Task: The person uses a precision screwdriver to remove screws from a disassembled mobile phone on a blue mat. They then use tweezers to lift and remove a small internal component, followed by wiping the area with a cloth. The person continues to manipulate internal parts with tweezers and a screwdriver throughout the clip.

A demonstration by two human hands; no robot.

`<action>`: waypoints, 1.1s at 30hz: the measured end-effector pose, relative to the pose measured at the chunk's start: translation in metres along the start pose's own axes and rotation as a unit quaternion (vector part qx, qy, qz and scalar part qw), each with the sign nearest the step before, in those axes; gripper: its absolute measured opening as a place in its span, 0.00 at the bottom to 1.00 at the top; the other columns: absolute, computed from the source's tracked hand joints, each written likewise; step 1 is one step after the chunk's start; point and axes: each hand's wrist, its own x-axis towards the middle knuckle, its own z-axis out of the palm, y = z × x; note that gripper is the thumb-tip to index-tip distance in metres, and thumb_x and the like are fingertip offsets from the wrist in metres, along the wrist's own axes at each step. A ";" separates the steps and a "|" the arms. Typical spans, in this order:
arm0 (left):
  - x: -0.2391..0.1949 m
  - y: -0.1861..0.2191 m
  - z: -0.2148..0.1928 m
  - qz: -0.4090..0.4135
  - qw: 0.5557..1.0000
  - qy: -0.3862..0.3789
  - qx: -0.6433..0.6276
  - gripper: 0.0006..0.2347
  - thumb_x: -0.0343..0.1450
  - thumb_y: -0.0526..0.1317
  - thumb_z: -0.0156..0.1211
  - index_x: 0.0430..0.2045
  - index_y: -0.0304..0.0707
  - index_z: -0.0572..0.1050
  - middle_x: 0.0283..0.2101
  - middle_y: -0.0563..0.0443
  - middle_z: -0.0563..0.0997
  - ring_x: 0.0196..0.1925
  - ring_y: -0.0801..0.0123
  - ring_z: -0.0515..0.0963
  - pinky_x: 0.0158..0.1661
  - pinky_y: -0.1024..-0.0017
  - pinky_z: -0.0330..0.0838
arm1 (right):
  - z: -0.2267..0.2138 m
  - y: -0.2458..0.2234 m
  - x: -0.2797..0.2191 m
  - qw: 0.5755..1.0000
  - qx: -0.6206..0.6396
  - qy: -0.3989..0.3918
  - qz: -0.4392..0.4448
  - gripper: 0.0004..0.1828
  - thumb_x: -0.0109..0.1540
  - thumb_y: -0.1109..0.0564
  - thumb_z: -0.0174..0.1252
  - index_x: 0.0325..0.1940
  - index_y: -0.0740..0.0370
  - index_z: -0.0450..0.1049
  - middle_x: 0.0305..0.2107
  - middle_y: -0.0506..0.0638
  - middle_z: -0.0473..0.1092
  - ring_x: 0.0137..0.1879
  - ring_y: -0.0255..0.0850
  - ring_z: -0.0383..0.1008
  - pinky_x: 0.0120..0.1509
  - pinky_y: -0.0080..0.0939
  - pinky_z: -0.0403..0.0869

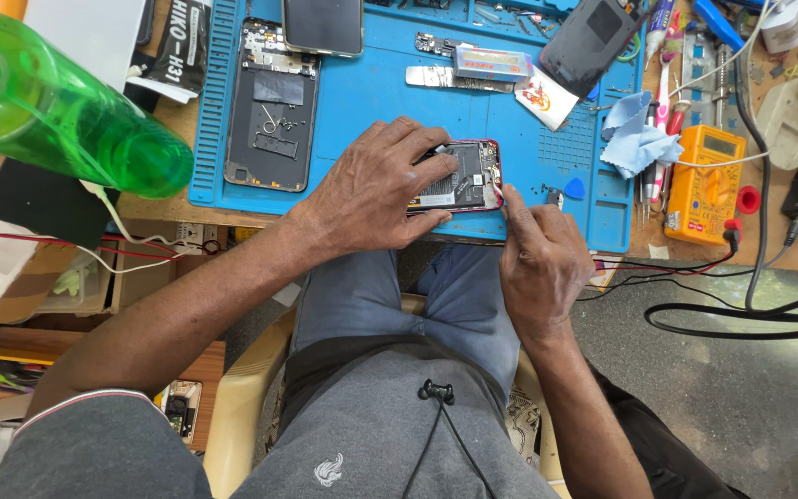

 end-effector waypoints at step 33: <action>0.116 -0.029 0.054 -0.134 0.984 -0.119 -0.003 0.10 0.60 0.41 0.69 0.22 0.33 0.77 0.32 0.38 0.81 0.38 0.44 0.81 0.39 0.49 0.74 | -0.020 0.081 0.009 0.985 0.140 0.042 0.091 0.14 0.69 0.64 0.68 0.60 0.60 0.81 0.48 0.54 0.71 0.57 0.47 0.70 0.60 0.47 0.70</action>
